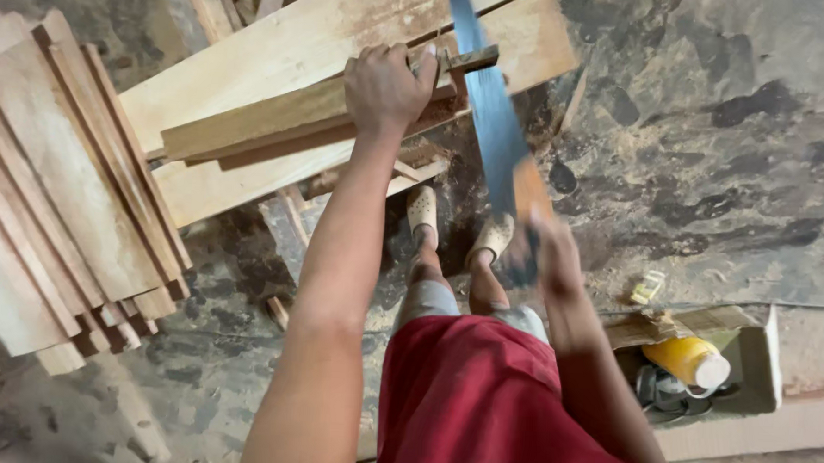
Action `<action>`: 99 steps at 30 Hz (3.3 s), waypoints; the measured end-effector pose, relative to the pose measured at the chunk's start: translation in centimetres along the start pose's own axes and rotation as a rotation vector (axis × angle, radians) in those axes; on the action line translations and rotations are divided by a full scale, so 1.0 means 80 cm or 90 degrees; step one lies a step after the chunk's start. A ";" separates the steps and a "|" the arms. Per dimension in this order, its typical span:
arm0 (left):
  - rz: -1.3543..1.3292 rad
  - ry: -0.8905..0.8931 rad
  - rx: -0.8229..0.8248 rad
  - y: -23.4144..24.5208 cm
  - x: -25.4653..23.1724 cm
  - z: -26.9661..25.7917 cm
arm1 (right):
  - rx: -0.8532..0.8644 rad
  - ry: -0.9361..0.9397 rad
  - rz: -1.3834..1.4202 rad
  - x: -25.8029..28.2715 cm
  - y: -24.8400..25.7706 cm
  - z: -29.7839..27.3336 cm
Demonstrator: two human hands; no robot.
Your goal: The person uses a hand saw to cut a small wooden block that is clamped to a larger plank on a workbench. They saw through the block, remove the cut piece, and then reposition the block to make another cut.
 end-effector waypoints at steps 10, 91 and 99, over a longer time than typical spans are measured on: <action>0.002 -0.025 -0.067 0.016 -0.004 0.004 | -0.074 -0.148 0.191 -0.009 -0.044 0.079; 0.098 -0.035 -0.129 0.048 -0.024 0.034 | -0.025 -0.195 0.276 -0.060 -0.017 0.025; 0.084 0.065 0.167 0.023 -0.012 0.002 | -0.072 -0.202 0.204 -0.050 0.022 -0.038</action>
Point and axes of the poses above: each hand's wrist, its own z-axis towards the middle knuckle, its own y-axis out of the back of the hand, x = y × z, the point moved 9 cm from there along z, towards the middle knuckle, and after that the axes turned 15 degrees about -x, right-handed, at the moved point
